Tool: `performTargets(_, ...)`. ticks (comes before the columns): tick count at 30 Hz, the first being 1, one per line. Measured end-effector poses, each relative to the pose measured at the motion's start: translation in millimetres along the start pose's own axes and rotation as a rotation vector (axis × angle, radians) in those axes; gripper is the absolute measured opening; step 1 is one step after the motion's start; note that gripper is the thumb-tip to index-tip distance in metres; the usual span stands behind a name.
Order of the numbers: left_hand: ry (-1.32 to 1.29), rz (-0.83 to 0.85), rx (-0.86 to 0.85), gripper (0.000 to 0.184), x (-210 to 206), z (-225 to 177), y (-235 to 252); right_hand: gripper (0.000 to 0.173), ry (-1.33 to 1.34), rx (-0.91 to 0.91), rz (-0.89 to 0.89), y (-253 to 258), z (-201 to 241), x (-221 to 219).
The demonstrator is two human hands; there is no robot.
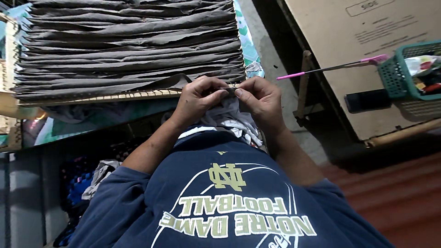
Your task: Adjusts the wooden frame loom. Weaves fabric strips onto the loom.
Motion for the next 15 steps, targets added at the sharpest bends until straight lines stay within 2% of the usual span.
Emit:
performTargets(2,-0.012,-0.040,0.035,0.011,-9.1,-13.3,3.3,0.005,0.004,-0.004,0.002,0.4,1.2,-1.1)
performTargets(5,-0.021,-0.070,0.023,0.008,-10.9,-12.2,5.0,0.007,-0.018,-0.004,0.012,1.1,2.0,-1.8)
performTargets(10,-0.064,-0.117,0.071,0.005,-7.6,-10.1,8.7,0.023,-0.169,-0.006,0.057,0.8,4.1,1.1)
performTargets(15,-0.186,-0.205,0.154,0.006,-11.6,-6.9,10.0,0.017,-0.402,0.187,-0.006,2.1,1.1,1.9)
Point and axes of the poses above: each hand's wrist, its own y-axis towards the middle knuckle, its own x-axis out of the back of the hand, z = x × y, the point moved 1 cm from there along y, towards the middle knuckle, and after that the axes turned 14 degrees about -y, right-handed, at the moved point
